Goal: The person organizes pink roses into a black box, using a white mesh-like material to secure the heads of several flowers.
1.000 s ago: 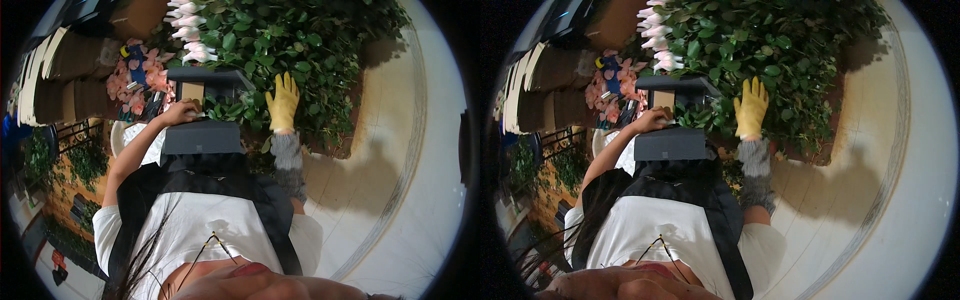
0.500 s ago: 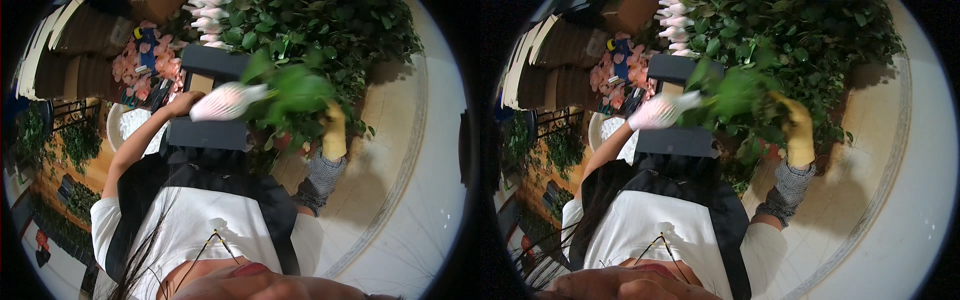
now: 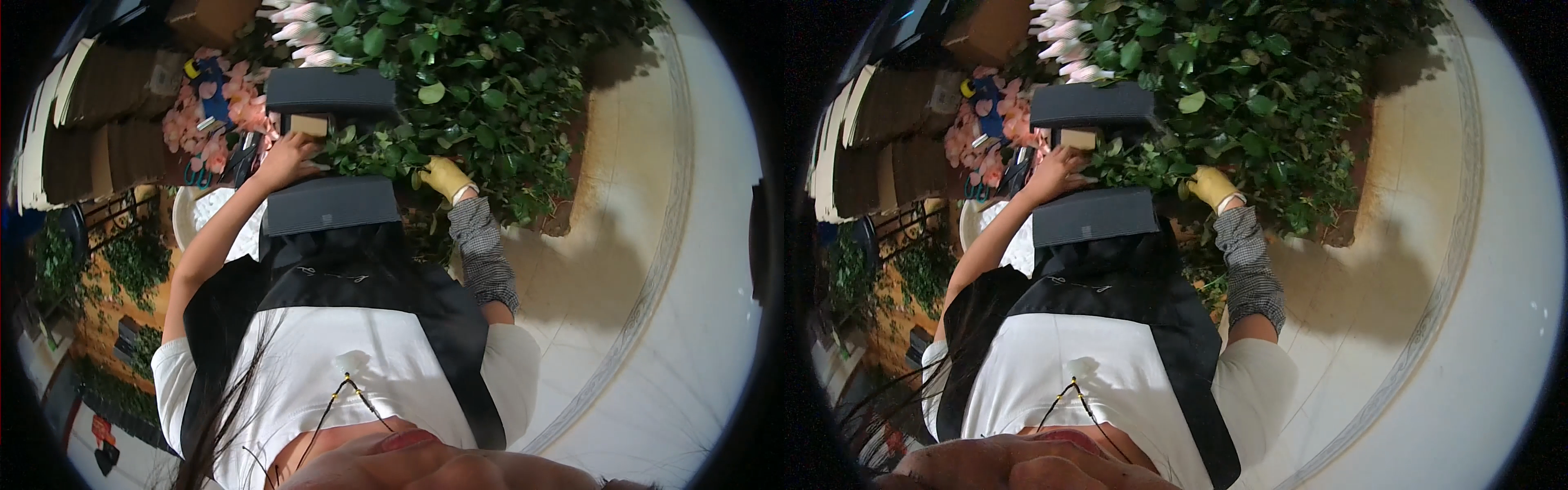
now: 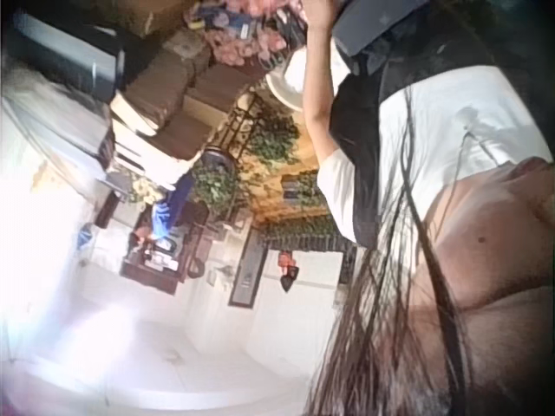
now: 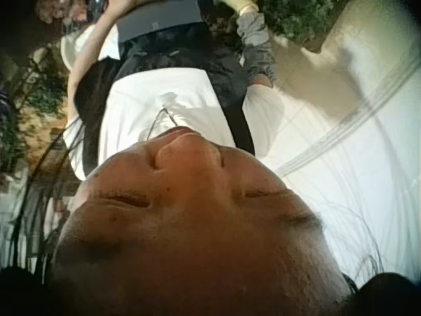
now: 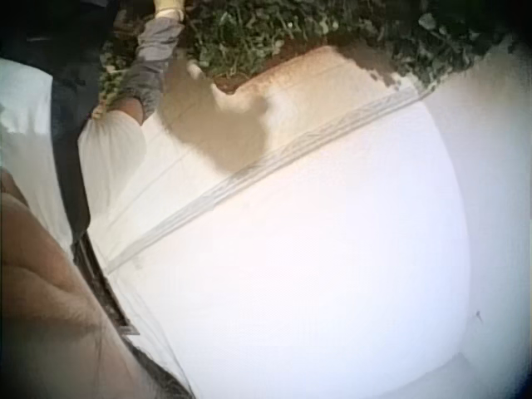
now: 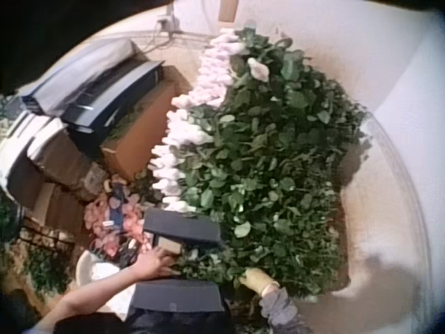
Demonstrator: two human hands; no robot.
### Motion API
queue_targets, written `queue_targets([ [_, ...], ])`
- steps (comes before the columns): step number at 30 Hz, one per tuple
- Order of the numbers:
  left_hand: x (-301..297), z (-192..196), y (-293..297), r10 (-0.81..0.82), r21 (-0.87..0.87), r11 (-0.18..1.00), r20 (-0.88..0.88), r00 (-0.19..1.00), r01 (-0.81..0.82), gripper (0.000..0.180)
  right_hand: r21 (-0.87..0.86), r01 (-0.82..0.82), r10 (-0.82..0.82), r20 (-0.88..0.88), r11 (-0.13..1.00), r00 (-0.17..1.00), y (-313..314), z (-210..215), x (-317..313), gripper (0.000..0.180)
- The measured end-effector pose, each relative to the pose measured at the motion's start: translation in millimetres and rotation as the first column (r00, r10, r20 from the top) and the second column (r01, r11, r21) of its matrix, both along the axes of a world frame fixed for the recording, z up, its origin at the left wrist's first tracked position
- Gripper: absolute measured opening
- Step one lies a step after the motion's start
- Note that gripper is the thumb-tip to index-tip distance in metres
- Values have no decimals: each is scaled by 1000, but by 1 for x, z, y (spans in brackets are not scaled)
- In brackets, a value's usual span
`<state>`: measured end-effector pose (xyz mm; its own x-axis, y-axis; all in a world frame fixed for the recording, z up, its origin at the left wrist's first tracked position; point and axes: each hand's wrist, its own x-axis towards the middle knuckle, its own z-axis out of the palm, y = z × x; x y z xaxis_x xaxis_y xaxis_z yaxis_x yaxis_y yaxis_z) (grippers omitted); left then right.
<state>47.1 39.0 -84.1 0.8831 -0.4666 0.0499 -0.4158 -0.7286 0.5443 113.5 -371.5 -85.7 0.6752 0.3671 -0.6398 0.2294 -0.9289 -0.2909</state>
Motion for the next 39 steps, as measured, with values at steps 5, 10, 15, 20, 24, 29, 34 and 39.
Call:
queue_targets([
  [5,-5,-1,8,2,-142,989,-192,981,-30,37,471,335,-353,-53,816,934,31,135,23,55],
  [10,5,-11,5,-48,-265,964,-276,960,-28,27,95,-44,-57,842,994,536,46,100,83,44],
  [15,-4,-20,11,24,-244,966,-250,968,-87,27,320,-104,-268,899,942,347,61,147,99,32],
  [20,-3,-23,7,40,-278,956,-213,976,-100,28,686,-68,-667,722,724,184,34,212,73,38],
  [24,-7,-22,5,64,-247,962,-224,972,-120,34,645,-84,-618,756,760,216,18,226,61,29],
  [29,-3,0,-1,104,-142,977,-320,942,-157,41,829,489,-864,-11,273,503,48,155,11,24],
  [34,-4,-8,1,157,-56,982,-276,948,-179,40,181,67,-173,676,981,717,47,-10,-21,33],
  [39,9,34,-9,-84,228,974,270,959,21,32,-20,142,-115,479,990,870,51,2,-3,30],
])
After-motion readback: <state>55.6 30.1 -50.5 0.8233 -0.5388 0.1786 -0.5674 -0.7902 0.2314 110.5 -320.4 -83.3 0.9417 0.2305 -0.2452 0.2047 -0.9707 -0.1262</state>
